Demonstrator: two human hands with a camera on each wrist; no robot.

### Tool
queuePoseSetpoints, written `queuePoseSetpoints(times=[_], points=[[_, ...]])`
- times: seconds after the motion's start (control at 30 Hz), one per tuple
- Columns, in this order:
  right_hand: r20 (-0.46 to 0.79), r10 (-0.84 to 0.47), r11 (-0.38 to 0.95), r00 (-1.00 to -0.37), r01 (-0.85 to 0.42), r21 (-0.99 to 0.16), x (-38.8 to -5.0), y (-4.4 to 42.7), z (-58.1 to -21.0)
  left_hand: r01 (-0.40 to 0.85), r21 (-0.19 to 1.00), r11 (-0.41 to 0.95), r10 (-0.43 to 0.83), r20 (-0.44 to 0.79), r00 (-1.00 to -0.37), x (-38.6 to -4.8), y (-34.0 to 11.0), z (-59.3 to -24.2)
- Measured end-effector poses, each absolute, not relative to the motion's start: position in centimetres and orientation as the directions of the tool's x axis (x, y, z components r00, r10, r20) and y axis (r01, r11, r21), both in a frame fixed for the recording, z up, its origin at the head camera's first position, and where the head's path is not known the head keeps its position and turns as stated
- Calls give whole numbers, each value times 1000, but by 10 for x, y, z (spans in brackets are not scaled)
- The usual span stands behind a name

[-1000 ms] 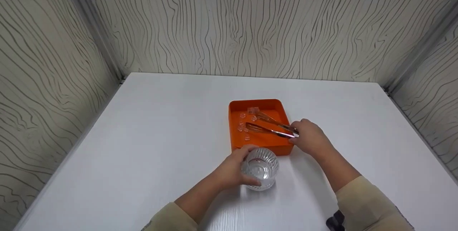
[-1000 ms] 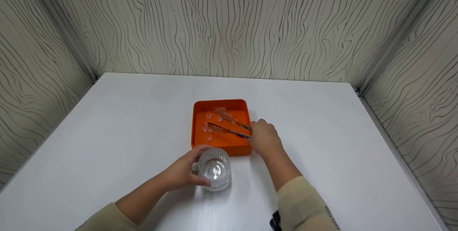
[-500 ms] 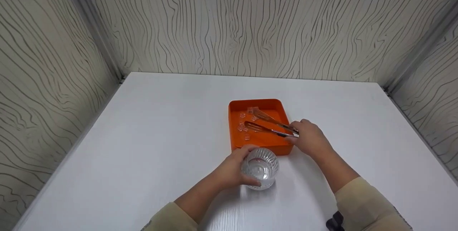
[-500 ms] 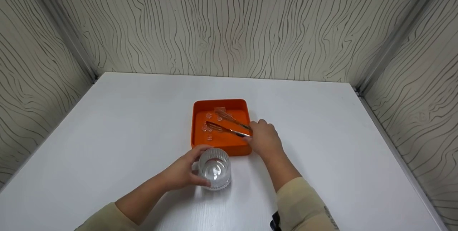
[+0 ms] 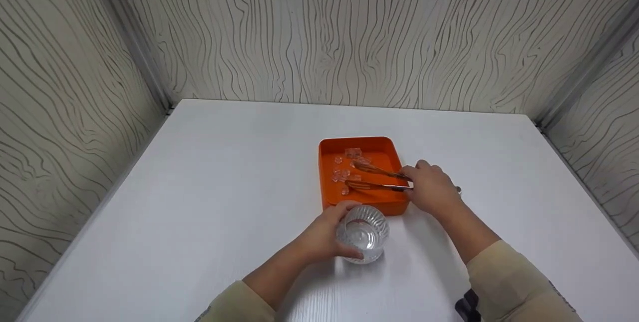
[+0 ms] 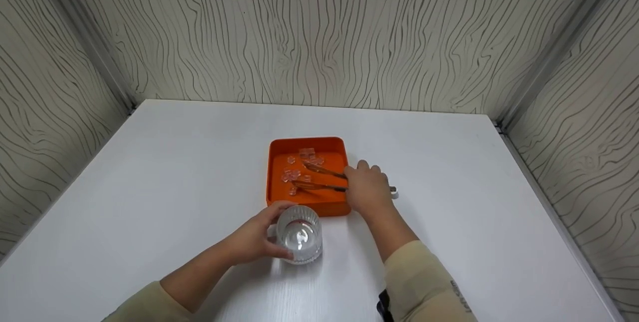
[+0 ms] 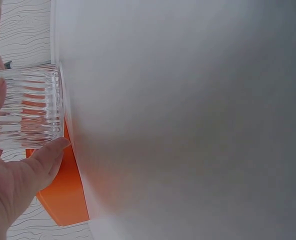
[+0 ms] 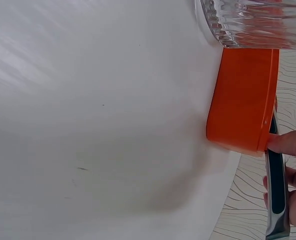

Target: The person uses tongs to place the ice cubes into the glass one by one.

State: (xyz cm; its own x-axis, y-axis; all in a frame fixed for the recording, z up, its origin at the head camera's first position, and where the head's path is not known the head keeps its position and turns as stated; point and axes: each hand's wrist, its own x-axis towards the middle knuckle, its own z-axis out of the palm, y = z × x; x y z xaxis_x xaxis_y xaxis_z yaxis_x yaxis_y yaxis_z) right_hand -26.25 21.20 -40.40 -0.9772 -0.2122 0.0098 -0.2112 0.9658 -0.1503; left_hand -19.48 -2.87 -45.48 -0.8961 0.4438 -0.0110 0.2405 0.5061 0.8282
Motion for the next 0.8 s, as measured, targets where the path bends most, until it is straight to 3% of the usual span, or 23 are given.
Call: queuePoseSetpoints(times=[0.4, 0.8], points=[[11, -178, 982, -984, -178, -68, -267, 211, -397, 235, 818, 524, 437, -21, -899, -195, -28, -454], [-19, -186, 978, -982, -184, -94, -272, 209, -398, 236, 844, 482, 441, -2, -897, -196, -28, -456]])
